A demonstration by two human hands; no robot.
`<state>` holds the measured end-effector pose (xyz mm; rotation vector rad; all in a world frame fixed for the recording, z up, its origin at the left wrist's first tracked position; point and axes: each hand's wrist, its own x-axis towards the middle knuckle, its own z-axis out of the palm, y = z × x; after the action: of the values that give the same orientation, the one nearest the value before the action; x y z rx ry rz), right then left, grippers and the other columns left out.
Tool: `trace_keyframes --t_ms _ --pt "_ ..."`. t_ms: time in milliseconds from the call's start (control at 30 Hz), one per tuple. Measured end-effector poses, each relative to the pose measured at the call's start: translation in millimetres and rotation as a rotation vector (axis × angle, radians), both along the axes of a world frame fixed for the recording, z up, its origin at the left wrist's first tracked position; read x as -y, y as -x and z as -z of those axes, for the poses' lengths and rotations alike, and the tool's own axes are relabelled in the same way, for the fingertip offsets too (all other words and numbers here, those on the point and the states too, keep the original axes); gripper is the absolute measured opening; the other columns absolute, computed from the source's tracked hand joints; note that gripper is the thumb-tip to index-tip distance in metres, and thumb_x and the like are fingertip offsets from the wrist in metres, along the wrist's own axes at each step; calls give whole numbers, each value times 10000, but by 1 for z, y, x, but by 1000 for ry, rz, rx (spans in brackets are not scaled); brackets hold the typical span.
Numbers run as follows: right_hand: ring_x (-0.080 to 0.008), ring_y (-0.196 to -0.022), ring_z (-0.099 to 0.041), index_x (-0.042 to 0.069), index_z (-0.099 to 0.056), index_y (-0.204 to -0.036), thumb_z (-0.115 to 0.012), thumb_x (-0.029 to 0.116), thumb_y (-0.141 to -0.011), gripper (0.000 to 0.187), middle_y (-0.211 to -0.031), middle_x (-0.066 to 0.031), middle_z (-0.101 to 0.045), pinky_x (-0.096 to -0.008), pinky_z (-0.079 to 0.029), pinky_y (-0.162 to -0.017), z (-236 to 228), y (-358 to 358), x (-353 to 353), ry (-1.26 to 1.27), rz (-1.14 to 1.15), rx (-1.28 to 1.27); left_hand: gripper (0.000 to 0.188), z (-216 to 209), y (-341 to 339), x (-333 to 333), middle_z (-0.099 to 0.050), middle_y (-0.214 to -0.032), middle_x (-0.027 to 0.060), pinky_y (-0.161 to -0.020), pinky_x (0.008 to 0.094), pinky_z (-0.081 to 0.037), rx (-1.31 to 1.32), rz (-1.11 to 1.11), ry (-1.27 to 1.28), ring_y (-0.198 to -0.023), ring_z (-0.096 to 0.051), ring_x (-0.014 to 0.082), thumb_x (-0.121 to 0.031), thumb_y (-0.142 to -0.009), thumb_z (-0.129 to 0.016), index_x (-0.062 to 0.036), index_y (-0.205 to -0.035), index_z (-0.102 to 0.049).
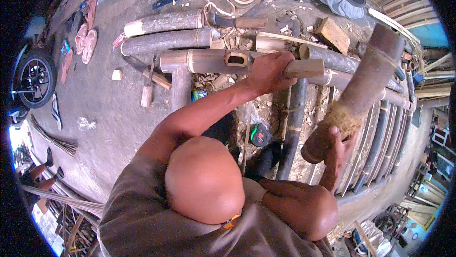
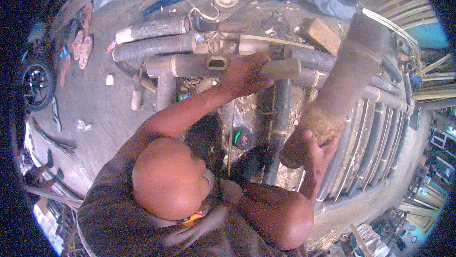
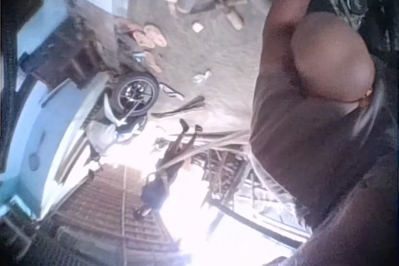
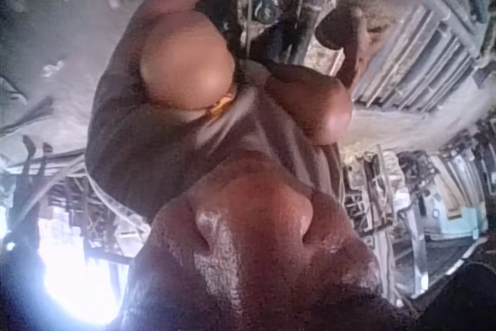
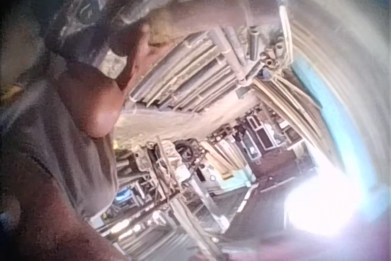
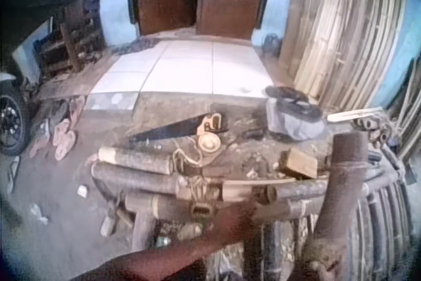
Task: The person measures and marks bamboo poles, then uses a mallet to fit them into a frame structure. The person repeatedly adjusts and secures the bamboo pieces to form a larger assembly.
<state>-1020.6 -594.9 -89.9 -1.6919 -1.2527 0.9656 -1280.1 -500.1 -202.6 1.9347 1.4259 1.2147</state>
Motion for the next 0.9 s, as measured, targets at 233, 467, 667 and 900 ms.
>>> trace_keyframes --t_ms 233,467,667,900 --pt "-320 -1056 -651 7 -301 -1530 -819 264 -807 926 -1252 -207 -602 -437 -544 -924 -8 -3 2 -117 49 -64 503 14 -5 -16 -690 -955 143 -711 491 -564 -23 -83 30 -848 -700 373 -350 -689 -836 -98 -1061 -609" --pt "-309 -1194 -579 -24 -300 -1535 -873 312 -737 1038 -1333 -185 -562 -431 -454 -1034 -2 -6 5 -66 110 -111 505 15 -2 -18 -691 -968 147 -739 476 -573 34 -76 42 -862 -702 370 -347 -682 -836 -92 -1057 -614" --pt "-270 -1074 -629 -14 -489 -1373 -789 222 -839 656 -1123 -160 -664 -418 -513 -956 24 0 -5 -92 -55 -142 563 22 2 -22 -700 -1082 169 -824 475 -565 56 -33 112 -978 -696 384 -347 -709 -830 -80 -1167 -642" --pt "-239 -1094 -600 -27 -520 -1346 -758 177 -865 575 -1137 -134 -663 -373 -463 -1010 58 -61 -19 -5 -109 -292 425 28 0 -26 -688 -912 128 -710 490 -558 -31 -66 61 -842 -695 376 -292 -686 -827 -116 -1012 -618"
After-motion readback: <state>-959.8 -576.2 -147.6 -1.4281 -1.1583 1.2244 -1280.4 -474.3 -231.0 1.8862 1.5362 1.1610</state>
